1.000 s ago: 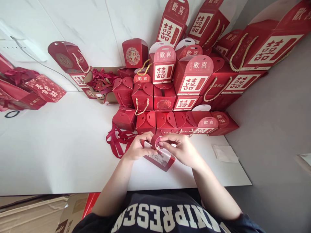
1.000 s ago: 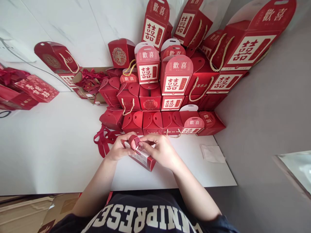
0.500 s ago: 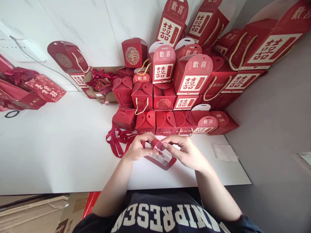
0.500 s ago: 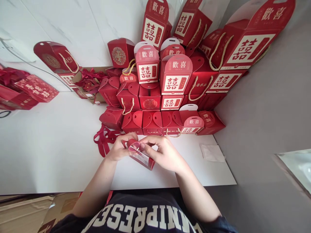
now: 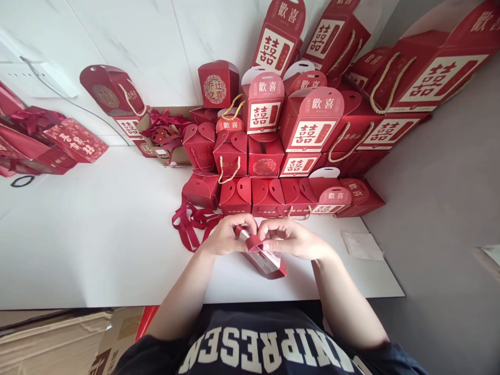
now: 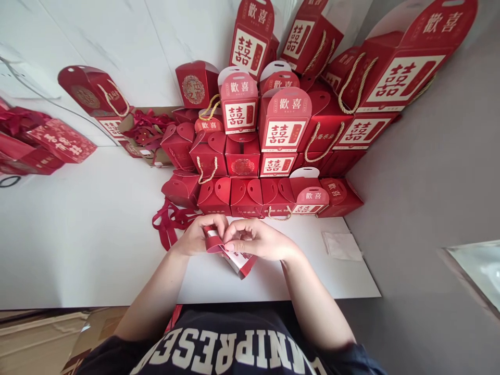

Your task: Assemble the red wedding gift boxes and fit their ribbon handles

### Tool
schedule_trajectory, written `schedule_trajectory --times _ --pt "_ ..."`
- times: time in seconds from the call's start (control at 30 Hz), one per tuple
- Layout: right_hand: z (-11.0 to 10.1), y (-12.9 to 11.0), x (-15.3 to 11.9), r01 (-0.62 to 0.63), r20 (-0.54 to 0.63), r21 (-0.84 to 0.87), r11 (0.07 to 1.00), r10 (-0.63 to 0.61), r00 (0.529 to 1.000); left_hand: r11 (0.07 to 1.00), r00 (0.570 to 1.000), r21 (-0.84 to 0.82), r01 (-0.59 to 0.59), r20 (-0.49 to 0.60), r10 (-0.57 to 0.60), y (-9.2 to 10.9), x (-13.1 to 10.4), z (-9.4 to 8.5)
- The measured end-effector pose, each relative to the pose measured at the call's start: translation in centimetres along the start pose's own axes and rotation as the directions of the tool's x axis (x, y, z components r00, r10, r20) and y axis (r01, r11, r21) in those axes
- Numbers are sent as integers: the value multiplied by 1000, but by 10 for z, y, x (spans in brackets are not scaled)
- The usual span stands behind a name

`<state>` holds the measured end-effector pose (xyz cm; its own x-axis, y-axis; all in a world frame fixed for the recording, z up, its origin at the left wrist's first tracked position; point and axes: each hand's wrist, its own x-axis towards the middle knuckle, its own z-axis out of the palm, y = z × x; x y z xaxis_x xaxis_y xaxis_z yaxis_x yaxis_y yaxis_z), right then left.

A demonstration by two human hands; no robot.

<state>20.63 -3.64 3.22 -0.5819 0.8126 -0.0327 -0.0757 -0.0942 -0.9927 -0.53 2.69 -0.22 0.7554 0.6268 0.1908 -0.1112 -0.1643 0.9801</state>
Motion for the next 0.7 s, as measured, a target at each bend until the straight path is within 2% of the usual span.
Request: schedule_trajectory --times 0.07,0.1,0.17,0.2,0.23,0.3,0.37,0.5,0.57,0.63,0.7 --pt "2 -1 -3 17 -94 -83 996 -24 995 996 986 69 -58 -152 68 -1 0 3" --pt "4 -1 -4 32 -178 -148 988 -58 982 986 958 141 -84 -263 119 0 -1 5" --pt "9 1 -7 48 -361 -313 948 -166 918 943 868 326 -67 -447 216 6 -5 14" --pt "13 3 -9 48 -429 -399 916 -232 873 913 838 407 -29 -488 244 11 -8 20" --pt "17 6 -9 45 -473 -478 877 -300 829 886 829 465 8 -499 254 17 -13 27" --pt "26 13 -10 49 -497 -611 790 -432 753 855 851 518 29 -461 251 29 -22 42" --pt "34 21 -9 65 -474 -711 700 -545 692 843 875 538 20 -418 246 39 -30 54" --pt "46 33 -6 89 -411 -823 560 -697 587 770 875 630 103 -426 231 45 -36 63" --pt "49 35 -6 116 -399 -824 554 -714 576 725 861 672 148 -449 240 43 -34 61" --pt "49 33 -7 132 -396 -812 569 -702 592 703 851 691 168 -461 250 41 -31 57" --pt "47 29 -8 82 -418 -822 564 -693 588 700 855 694 170 -456 245 41 -29 53"
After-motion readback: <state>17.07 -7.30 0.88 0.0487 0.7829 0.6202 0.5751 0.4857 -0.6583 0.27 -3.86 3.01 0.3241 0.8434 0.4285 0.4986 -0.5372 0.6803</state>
